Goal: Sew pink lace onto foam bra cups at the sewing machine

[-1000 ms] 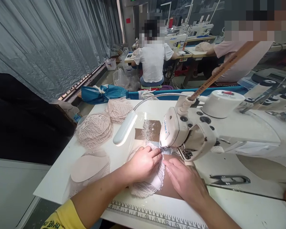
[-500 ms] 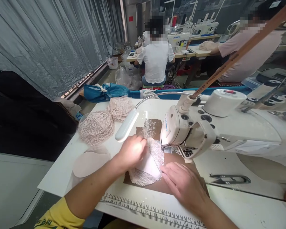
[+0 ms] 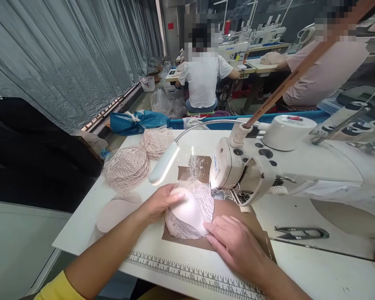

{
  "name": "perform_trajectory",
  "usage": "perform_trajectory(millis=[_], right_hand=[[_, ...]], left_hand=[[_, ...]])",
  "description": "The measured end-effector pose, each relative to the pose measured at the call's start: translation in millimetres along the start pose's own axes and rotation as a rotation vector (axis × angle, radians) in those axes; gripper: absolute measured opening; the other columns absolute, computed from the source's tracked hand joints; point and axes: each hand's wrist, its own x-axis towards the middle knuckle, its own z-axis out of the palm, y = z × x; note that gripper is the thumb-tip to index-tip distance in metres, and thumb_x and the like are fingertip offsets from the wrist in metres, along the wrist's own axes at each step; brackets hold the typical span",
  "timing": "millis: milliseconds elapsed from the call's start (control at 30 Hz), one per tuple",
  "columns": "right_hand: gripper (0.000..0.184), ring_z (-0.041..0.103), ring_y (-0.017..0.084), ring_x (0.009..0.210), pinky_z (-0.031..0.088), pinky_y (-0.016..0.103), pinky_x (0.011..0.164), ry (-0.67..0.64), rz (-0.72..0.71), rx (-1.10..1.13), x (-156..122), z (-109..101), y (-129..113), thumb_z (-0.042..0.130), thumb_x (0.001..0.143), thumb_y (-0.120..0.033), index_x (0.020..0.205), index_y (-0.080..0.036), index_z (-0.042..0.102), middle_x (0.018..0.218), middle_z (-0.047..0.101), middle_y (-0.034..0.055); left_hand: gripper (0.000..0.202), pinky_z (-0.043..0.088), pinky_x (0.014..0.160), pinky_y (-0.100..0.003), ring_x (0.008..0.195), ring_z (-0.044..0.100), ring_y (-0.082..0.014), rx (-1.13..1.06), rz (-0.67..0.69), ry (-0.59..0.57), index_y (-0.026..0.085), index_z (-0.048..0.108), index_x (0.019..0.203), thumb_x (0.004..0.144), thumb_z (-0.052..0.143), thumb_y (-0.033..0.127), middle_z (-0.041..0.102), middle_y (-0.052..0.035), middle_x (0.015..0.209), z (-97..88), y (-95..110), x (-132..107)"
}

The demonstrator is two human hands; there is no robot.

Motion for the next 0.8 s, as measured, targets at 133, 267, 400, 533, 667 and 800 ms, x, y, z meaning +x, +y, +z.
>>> perform_trajectory(millis=[133, 267, 400, 533, 667, 800], right_hand=[[0.017, 0.053, 0.017, 0.071, 0.04, 0.031, 0.066, 0.035, 0.017, -0.009, 4, -4, 2, 0.045, 0.092, -0.019, 0.094, -0.021, 0.062, 0.078, 0.061, 0.0022], [0.022, 0.058, 0.017, 0.078, 0.043, 0.03, 0.066, 0.124, 0.037, -0.105, 7, -8, 5, 0.04, 0.093, -0.017, 0.091, -0.02, 0.062, 0.095, 0.066, 0.0061], [0.034, 0.06, 0.019, 0.084, 0.044, 0.031, 0.067, 0.11, -0.022, -0.235, 7, -6, 10, 0.037, 0.086, -0.007, 0.106, -0.018, 0.062, 0.106, 0.068, 0.0068], [0.032, 0.06, 0.017, 0.075, 0.042, 0.03, 0.062, 0.099, 0.042, -0.277, 4, -4, 15, 0.036, 0.085, -0.004, 0.094, -0.019, 0.064, 0.094, 0.068, 0.0049], [0.029, 0.058, 0.016, 0.072, 0.041, 0.029, 0.063, 0.098, 0.068, -0.313, 5, -3, 16, 0.039, 0.087, -0.007, 0.102, -0.019, 0.062, 0.099, 0.066, 0.0051], [0.034, 0.055, 0.015, 0.067, 0.036, 0.028, 0.056, 0.028, 0.09, -0.309, 9, -5, 12, 0.038, 0.083, -0.002, 0.093, -0.022, 0.063, 0.082, 0.062, 0.0024]], left_hand=[[0.048, 0.047, 0.087, -0.035, 0.092, 0.064, -0.0235, -0.199, -0.124, -0.095, 0.008, 0.067, 0.101, 0.06, 0.083, 0.029, 0.07, -0.0112, 0.097, 14.3, -7, 2], [0.041, 0.047, 0.087, -0.034, 0.093, 0.063, -0.0241, -0.106, -0.078, -0.132, 0.011, 0.07, 0.098, 0.062, 0.08, 0.028, 0.071, -0.0085, 0.096, 15.2, -3, 2], [0.043, 0.047, 0.083, -0.032, 0.091, 0.063, -0.0238, -0.082, -0.026, -0.179, 0.009, 0.068, 0.098, 0.063, 0.079, 0.031, 0.069, -0.0083, 0.092, 11.6, -1, 4], [0.043, 0.047, 0.081, -0.029, 0.089, 0.061, -0.0212, -0.092, 0.018, -0.203, 0.01, 0.067, 0.099, 0.064, 0.079, 0.031, 0.068, -0.0067, 0.092, 10.2, -2, 5], [0.043, 0.046, 0.08, -0.029, 0.087, 0.06, -0.0207, -0.059, 0.019, -0.199, 0.01, 0.066, 0.099, 0.065, 0.079, 0.032, 0.066, -0.0061, 0.09, 9.9, -1, 5], [0.04, 0.045, 0.078, -0.029, 0.082, 0.059, -0.0197, -0.055, -0.009, -0.225, 0.01, 0.067, 0.092, 0.064, 0.079, 0.036, 0.065, -0.0049, 0.084, 11.6, -1, 5]])
